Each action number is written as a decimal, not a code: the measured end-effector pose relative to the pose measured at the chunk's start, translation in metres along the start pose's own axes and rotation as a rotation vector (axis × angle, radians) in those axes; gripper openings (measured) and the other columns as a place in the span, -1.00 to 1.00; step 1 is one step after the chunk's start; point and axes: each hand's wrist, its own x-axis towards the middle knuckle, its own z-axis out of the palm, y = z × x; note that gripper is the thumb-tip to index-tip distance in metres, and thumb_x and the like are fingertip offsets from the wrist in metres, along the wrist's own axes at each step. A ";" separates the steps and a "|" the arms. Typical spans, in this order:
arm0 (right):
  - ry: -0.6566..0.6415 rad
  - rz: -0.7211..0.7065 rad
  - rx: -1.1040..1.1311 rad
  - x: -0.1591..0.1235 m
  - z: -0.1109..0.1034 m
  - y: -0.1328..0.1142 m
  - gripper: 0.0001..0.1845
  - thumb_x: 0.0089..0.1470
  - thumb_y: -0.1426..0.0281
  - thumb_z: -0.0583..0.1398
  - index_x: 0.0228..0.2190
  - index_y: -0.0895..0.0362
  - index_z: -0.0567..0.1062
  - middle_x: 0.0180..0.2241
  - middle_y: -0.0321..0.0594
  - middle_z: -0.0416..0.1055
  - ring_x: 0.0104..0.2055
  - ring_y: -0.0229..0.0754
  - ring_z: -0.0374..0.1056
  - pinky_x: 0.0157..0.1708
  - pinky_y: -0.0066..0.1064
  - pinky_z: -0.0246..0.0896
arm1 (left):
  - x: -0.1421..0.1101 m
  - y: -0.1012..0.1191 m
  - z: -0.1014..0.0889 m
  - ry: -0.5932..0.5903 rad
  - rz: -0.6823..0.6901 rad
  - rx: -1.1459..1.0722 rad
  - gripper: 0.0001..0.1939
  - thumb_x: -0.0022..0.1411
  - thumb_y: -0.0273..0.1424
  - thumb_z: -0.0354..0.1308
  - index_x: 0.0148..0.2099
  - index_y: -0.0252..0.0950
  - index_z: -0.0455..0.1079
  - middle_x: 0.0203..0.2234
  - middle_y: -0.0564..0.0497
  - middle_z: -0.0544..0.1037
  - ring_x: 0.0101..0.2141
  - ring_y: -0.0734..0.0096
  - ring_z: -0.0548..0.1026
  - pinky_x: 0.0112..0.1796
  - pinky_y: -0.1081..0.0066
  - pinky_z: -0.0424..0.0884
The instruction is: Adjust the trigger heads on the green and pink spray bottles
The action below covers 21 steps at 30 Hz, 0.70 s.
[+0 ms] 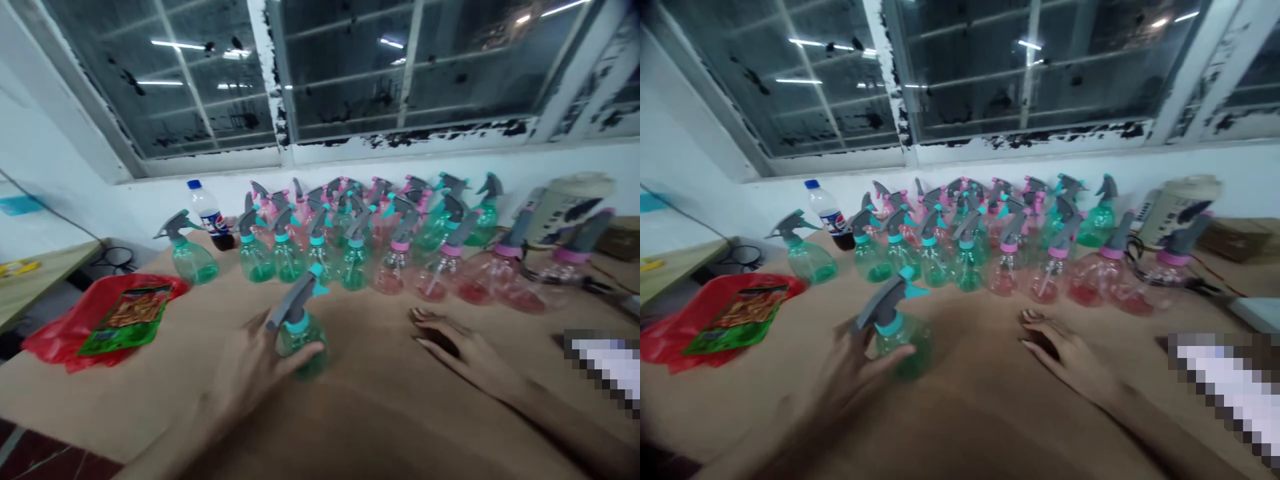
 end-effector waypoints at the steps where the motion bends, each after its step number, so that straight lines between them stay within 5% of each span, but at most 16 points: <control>1: 0.005 -0.011 0.005 0.001 -0.001 -0.001 -0.69 0.18 0.21 0.08 -0.06 0.00 0.38 0.05 -0.15 0.39 0.10 -0.03 0.30 0.09 -0.05 0.21 | 0.005 0.016 0.006 -0.022 0.061 -0.004 -0.46 0.04 0.12 0.14 -0.15 -0.21 0.36 -0.53 0.01 0.45 -0.51 0.21 0.47 -0.49 0.32 0.37; 4: 0.011 -0.014 0.000 0.002 -0.002 -0.002 -0.69 0.19 0.24 0.08 -0.04 0.01 0.38 0.05 -0.14 0.38 0.10 -0.03 0.30 0.07 -0.05 0.23 | 0.024 0.062 0.020 -0.103 0.258 -0.004 -0.43 0.08 0.07 0.15 0.00 -0.21 0.29 -0.34 -0.04 0.49 -0.35 0.15 0.51 -0.43 0.29 0.43; 8: 0.002 -0.020 -0.016 0.004 -0.003 -0.002 -0.65 0.19 0.27 0.08 0.01 0.05 0.34 0.06 -0.09 0.37 0.11 -0.04 0.28 0.08 -0.06 0.21 | 0.043 0.099 0.031 -0.227 0.269 -0.071 -0.38 -0.02 0.12 0.18 -0.13 -0.30 0.34 -0.28 -0.10 0.42 -0.22 0.06 0.44 -0.31 0.17 0.45; 12: -0.011 -0.029 -0.015 0.005 -0.005 -0.004 -0.68 0.20 0.29 0.07 -0.01 0.08 0.33 0.03 -0.07 0.39 0.12 -0.04 0.27 0.07 -0.08 0.22 | 0.054 0.108 0.036 -0.328 0.309 -0.288 -0.28 -0.12 0.19 0.19 -0.10 -0.27 0.30 -0.19 -0.14 0.36 -0.11 -0.03 0.36 -0.17 0.00 0.39; 17: -0.005 -0.017 -0.022 0.005 -0.007 -0.006 -0.65 0.20 0.30 0.07 0.02 0.07 0.30 0.02 -0.04 0.39 0.09 0.00 0.30 0.04 -0.03 0.24 | 0.068 0.110 0.039 -0.435 0.346 -0.786 -0.10 -0.05 -0.11 0.32 0.25 -0.12 -0.04 0.08 -0.15 0.28 0.04 -0.01 0.31 0.00 -0.02 0.30; 21: -0.008 -0.012 -0.039 0.006 -0.007 -0.007 -0.65 0.21 0.30 0.06 0.02 0.10 0.30 0.00 -0.02 0.40 0.07 0.02 0.32 0.02 -0.02 0.26 | 0.079 0.115 0.047 -0.494 0.378 -1.031 -0.09 -0.06 -0.28 0.35 0.28 -0.11 -0.02 0.18 -0.11 0.23 0.13 0.04 0.26 0.11 0.05 0.17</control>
